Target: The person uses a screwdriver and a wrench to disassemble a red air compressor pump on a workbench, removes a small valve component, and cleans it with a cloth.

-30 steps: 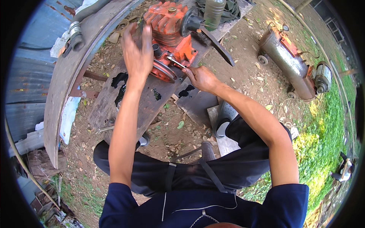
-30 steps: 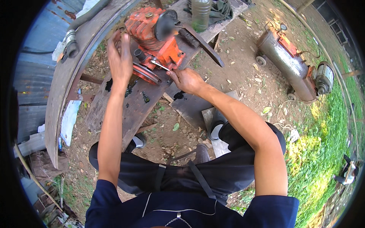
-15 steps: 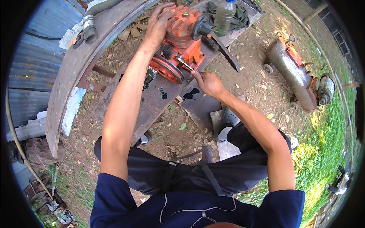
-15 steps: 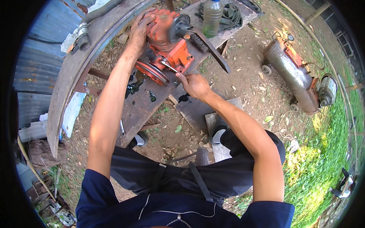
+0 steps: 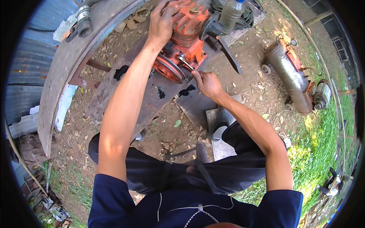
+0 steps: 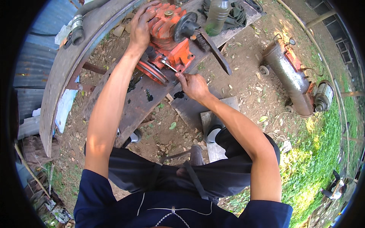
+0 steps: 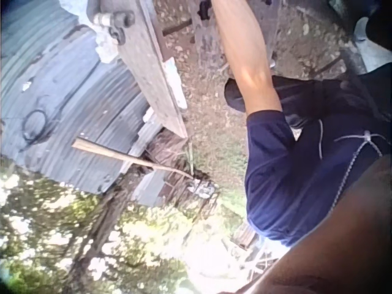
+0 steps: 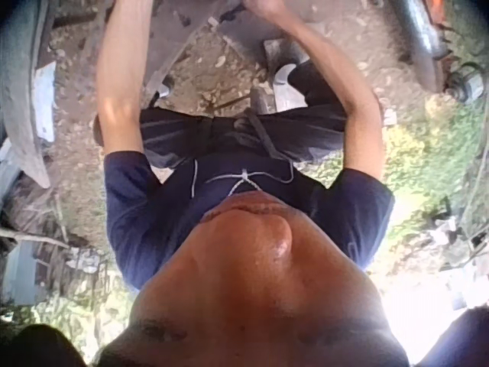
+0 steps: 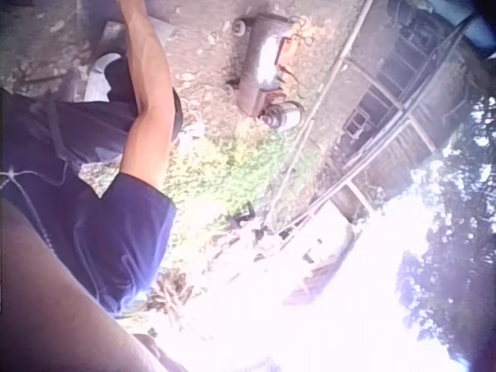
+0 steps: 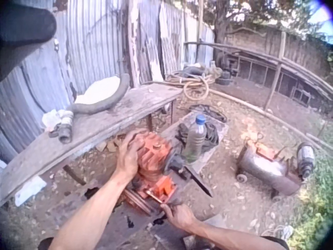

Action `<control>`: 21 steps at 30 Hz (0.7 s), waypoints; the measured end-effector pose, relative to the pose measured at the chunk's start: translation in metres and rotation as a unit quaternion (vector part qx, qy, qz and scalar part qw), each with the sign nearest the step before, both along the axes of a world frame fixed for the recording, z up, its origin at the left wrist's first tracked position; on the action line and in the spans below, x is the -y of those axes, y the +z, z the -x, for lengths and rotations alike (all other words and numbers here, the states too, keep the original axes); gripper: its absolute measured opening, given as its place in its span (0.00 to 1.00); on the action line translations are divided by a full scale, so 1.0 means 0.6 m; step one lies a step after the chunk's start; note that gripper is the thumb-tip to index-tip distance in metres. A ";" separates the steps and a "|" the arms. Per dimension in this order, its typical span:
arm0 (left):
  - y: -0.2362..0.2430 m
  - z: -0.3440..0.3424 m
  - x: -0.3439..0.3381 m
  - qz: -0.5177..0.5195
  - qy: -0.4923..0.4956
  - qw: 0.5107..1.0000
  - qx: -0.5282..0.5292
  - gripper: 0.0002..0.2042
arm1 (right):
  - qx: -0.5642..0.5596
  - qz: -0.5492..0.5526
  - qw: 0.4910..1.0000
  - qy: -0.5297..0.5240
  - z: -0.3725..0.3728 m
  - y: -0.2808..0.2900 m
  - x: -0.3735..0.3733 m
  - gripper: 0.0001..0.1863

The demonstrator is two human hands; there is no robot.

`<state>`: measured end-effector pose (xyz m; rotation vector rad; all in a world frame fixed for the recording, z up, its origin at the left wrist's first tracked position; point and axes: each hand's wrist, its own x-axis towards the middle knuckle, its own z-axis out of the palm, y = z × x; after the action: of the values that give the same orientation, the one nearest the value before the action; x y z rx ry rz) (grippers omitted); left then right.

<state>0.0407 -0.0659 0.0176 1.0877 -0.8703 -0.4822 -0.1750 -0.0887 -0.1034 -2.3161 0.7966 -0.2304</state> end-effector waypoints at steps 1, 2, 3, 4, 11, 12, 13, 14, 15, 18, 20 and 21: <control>0.000 -0.001 -0.002 -0.005 0.000 1.000 -0.014 0.19 | -0.006 -0.012 1.000 0.004 -0.001 0.000 0.000 0.34; 0.001 -0.005 -0.002 -0.003 0.013 0.999 0.036 0.19 | -0.004 -0.012 1.000 0.002 -0.002 -0.001 0.001 0.34; 0.002 -0.008 -0.002 -0.002 0.028 0.996 0.085 0.19 | -0.004 -0.012 1.000 0.000 -0.004 -0.003 0.002 0.34; 0.001 -0.011 -0.003 -0.002 0.042 0.990 0.133 0.19 | -0.003 -0.013 1.000 0.000 -0.005 -0.005 0.003 0.33; 0.011 0.014 0.000 0.038 -0.011 0.998 -0.042 0.19 | 0.077 -0.003 0.997 -0.006 -0.006 -0.023 0.001 0.29; 0.009 0.011 0.000 0.040 -0.015 0.998 -0.037 0.19 | 0.082 -0.003 0.997 0.000 -0.008 -0.025 -0.001 0.28; 0.007 0.008 0.000 0.042 -0.018 0.998 -0.032 0.19 | 0.086 -0.004 0.996 0.006 -0.008 -0.026 -0.001 0.27; 0.005 0.003 0.001 0.044 -0.022 0.998 -0.026 0.19 | 0.082 -0.001 0.997 0.006 -0.010 -0.027 0.001 0.27; 0.005 -0.003 -0.001 0.038 -0.012 0.999 0.009 0.19 | 0.078 -0.002 0.997 0.006 -0.015 -0.028 -0.002 0.26; 0.002 -0.010 -0.003 0.038 0.000 0.998 0.052 0.19 | 0.085 0.008 0.996 0.002 -0.011 -0.029 -0.003 0.24; 0.004 0.003 0.007 0.063 -0.019 0.998 -0.004 0.19 | 0.104 0.024 0.994 -0.009 -0.018 -0.035 0.001 0.22; 0.003 0.002 0.012 0.071 -0.022 0.997 -0.010 0.18 | 0.118 0.030 0.992 -0.016 -0.022 -0.043 0.000 0.21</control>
<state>0.0397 -0.0730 0.0196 0.9348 -0.8997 -0.4605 -0.1616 -0.0886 -0.1291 -2.2797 0.7158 -0.5373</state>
